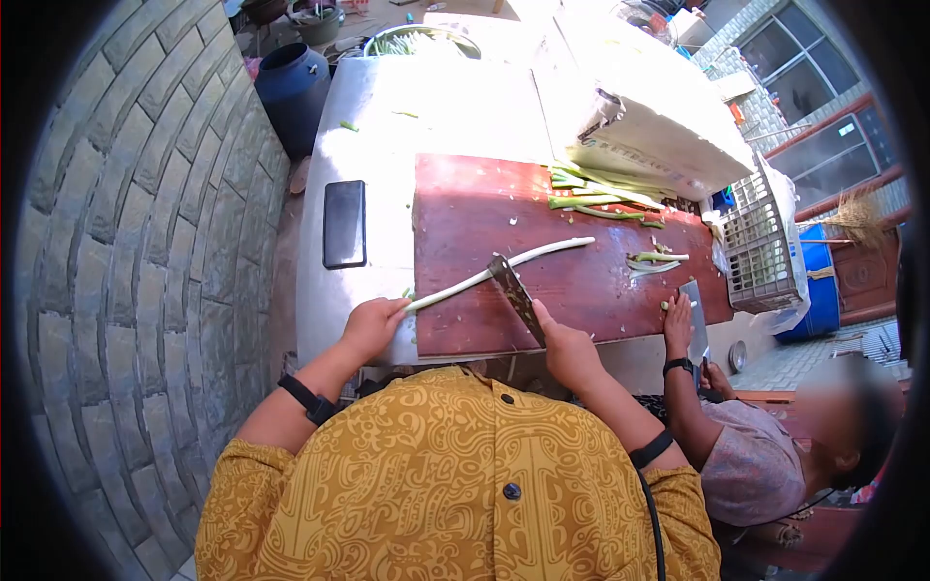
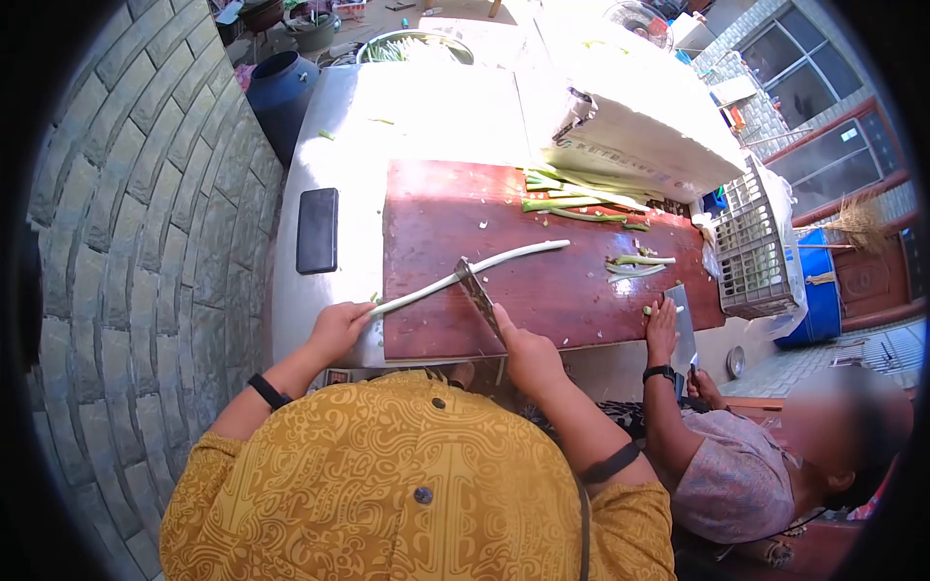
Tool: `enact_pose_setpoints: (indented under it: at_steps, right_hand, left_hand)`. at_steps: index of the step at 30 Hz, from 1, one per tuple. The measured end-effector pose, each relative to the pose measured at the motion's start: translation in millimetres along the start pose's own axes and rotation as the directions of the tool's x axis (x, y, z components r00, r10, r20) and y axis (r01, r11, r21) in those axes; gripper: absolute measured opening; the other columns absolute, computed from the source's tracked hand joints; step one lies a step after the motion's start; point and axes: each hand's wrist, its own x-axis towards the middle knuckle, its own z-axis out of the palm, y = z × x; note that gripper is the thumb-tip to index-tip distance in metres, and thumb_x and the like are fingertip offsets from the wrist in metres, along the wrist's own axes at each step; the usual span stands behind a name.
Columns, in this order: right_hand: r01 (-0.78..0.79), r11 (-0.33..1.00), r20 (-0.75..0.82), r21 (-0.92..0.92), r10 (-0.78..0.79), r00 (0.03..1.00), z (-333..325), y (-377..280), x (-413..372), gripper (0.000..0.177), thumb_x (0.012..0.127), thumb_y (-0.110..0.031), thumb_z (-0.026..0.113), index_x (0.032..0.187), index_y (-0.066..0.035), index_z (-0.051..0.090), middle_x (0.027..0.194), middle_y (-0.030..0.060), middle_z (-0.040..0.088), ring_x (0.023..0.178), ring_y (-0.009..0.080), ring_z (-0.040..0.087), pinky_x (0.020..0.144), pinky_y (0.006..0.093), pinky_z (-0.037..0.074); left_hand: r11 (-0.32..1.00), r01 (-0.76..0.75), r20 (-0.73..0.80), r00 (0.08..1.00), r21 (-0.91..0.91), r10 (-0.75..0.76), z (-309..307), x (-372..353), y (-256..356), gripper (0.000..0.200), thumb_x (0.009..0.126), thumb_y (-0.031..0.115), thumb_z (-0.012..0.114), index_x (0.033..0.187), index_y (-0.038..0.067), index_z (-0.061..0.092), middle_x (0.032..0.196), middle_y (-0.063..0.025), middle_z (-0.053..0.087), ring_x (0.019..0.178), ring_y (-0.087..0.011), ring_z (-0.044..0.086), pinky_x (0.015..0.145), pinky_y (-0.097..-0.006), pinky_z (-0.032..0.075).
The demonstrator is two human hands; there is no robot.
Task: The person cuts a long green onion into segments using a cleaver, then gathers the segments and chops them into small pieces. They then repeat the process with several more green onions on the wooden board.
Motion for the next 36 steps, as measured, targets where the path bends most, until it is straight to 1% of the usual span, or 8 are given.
enact_pose_setpoints:
  at_steps: [5, 9, 16, 18, 22, 27, 30, 36]
  right_hand:
    - [-0.034, 0.999, 0.066, 0.003, 0.034, 0.997, 1, -10, 19, 0.069, 0.077, 0.0, 0.049, 0.143, -0.011, 0.032, 0.078, 0.0166, 0.062, 0.068, 0.0365, 0.061, 0.062, 0.0461, 0.047]
    - [-0.022, 0.998, -0.004, 0.059, 0.022, 1.0, 15, -12, 43, 0.068, 0.078, -0.001, 0.048, 0.143, -0.012, 0.032, 0.08, 0.017, 0.062, 0.07, 0.0368, 0.061, 0.063, 0.0467, 0.047]
    - [-0.074, 0.988, -0.051, 0.135, 0.081, 0.995, 23, -9, 65, 0.068, 0.079, 0.0, 0.047, 0.143, -0.017, 0.032, 0.085, 0.0194, 0.063, 0.075, 0.038, 0.062, 0.067, 0.0477, 0.048]
    - [-0.079, 0.966, -0.125, 0.245, 0.112, 0.986, 24, -2, 60, 0.068, 0.08, 0.0, 0.049, 0.143, -0.017, 0.032, 0.086, 0.0209, 0.063, 0.076, 0.0385, 0.062, 0.068, 0.048, 0.048]
    - [-0.068, 0.863, -0.346, 0.501, 0.272, 0.898, 20, 21, 31, 0.067, 0.08, -0.002, 0.055, 0.143, -0.014, 0.032, 0.08, 0.0238, 0.062, 0.074, 0.0401, 0.062, 0.066, 0.0469, 0.049]
    - [-0.152, 0.669, -0.339, 0.728, 0.543, 0.769, 11, 54, -26, 0.065, 0.081, -0.001, 0.054, 0.143, -0.012, 0.034, 0.067, 0.0172, 0.061, 0.056, 0.0283, 0.062, 0.056, 0.0374, 0.05]
    - [-0.187, 0.538, -0.262, 0.822, 0.649, 0.714, 3, 56, -61, 0.066, 0.082, 0.002, 0.052, 0.144, -0.011, 0.034, 0.065, 0.0072, 0.06, 0.048, 0.0105, 0.055, 0.05, 0.0278, 0.048]
    - [-0.205, 0.447, -0.214, 0.871, 0.72, 0.66, 14, 69, -105, 0.065, 0.082, 0.004, 0.051, 0.143, -0.008, 0.034, 0.07, 0.0068, 0.061, 0.05, 0.0099, 0.055, 0.05, 0.0264, 0.047]
  left_hand:
    - [0.998, -0.04, 0.006, 0.999, 0.042, 0.039, 2, 0, -1, 0.022, 0.087, 0.021, 0.056, 0.105, 0.013, 0.068, 0.081, -0.0141, 0.063, 0.077, -0.0333, 0.06, 0.07, -0.0422, 0.048]
    - [0.998, -0.049, 0.032, 0.998, 0.031, 0.048, -4, -1, 5, 0.024, 0.086, 0.016, 0.058, 0.107, 0.01, 0.067, 0.081, -0.0153, 0.063, 0.076, -0.0334, 0.06, 0.069, -0.0401, 0.048]
    - [0.998, -0.069, -0.091, 0.994, -0.005, 0.068, -22, 2, 2, 0.025, 0.086, 0.017, 0.057, 0.109, 0.01, 0.065, 0.081, -0.0159, 0.063, 0.076, -0.034, 0.061, 0.069, -0.0414, 0.048]
    - [0.995, -0.098, -0.181, 0.979, -0.009, 0.094, -27, 11, -1, 0.026, 0.087, 0.015, 0.057, 0.111, 0.007, 0.064, 0.081, -0.0153, 0.064, 0.074, -0.0321, 0.062, 0.067, -0.0397, 0.048]
    - [0.99, -0.123, -0.204, 0.973, -0.073, 0.106, -33, 46, 28, 0.026, 0.089, 0.018, 0.056, 0.111, 0.006, 0.064, 0.081, -0.0152, 0.064, 0.073, -0.0304, 0.062, 0.067, -0.0379, 0.048]
    - [0.961, -0.277, -0.15, 0.95, 0.003, 0.274, 12, 112, 62, 0.025, 0.09, 0.02, 0.054, 0.11, 0.007, 0.064, 0.083, -0.0162, 0.064, 0.079, -0.0337, 0.062, 0.071, -0.0412, 0.048]
    - [0.936, -0.341, -0.104, 0.931, 0.091, 0.349, 45, 145, 85, 0.026, 0.09, 0.022, 0.052, 0.109, 0.008, 0.063, 0.086, -0.0165, 0.063, 0.082, -0.036, 0.061, 0.073, -0.0446, 0.048]
    - [0.921, -0.329, -0.054, 0.936, 0.211, 0.347, 95, 184, 119, 0.022, 0.089, 0.021, 0.052, 0.105, 0.014, 0.065, 0.091, -0.0129, 0.061, 0.089, -0.0338, 0.059, 0.077, -0.0444, 0.047]
